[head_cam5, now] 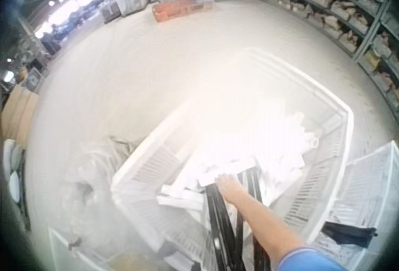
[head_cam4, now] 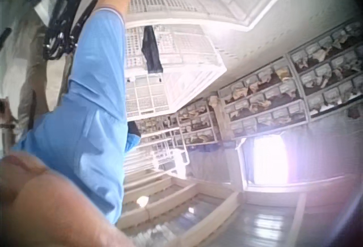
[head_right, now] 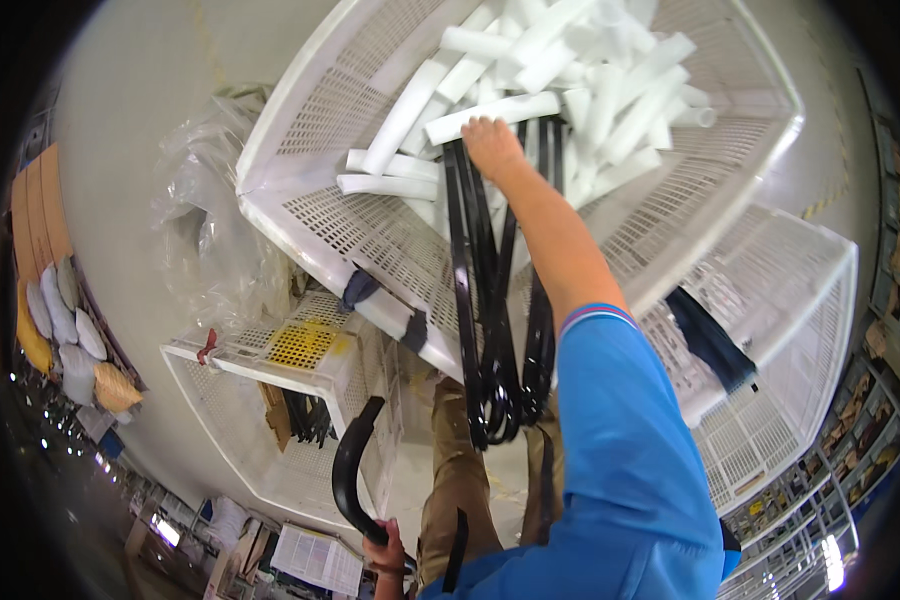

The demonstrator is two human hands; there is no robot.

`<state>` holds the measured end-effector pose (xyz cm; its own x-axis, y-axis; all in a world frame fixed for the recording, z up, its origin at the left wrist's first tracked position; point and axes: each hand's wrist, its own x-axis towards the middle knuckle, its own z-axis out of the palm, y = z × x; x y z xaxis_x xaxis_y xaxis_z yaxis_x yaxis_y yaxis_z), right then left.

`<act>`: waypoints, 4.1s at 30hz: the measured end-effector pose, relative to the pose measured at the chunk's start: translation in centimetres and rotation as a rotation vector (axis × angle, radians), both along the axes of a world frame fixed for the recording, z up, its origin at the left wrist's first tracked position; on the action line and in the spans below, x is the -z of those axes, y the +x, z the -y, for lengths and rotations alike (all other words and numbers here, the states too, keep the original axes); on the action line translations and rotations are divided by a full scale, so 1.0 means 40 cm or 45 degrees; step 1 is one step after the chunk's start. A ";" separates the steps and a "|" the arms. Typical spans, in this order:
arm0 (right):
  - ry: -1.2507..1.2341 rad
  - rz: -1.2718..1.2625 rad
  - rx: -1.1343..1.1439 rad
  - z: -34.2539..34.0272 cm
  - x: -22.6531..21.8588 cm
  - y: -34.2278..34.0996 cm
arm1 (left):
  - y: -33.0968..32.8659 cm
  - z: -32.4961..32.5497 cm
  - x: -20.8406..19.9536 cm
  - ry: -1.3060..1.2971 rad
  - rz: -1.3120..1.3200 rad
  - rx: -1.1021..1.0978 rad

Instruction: The person repeatedly picks black flexible rods and white plastic caps from white baskets, wipes the rods with a wet cloth from a bucket, and inserts the caps onto the rod ends. The person places the assembled units into a basket and continues the cycle.

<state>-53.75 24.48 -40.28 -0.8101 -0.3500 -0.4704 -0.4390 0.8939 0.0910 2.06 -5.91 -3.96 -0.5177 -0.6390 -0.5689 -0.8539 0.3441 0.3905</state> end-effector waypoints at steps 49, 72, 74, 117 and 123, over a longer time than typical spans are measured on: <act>-1.172 -1.064 1.031 -0.145 -1.503 1.319 | -0.379 -0.100 -0.581 0.859 -0.107 1.832; -1.007 -0.436 1.050 -0.438 -1.933 1.533 | -0.233 -0.442 -0.864 1.200 0.297 1.843; -0.936 -0.528 0.929 -0.416 -1.943 1.496 | -0.236 -0.440 -0.865 1.271 0.292 1.826; -0.540 -0.914 0.244 -0.055 -1.626 1.380 | -0.275 -0.490 -0.730 1.401 0.763 1.724; -0.538 -1.251 0.495 -0.333 -1.506 1.518 | -0.255 -0.720 -0.605 1.319 0.293 2.071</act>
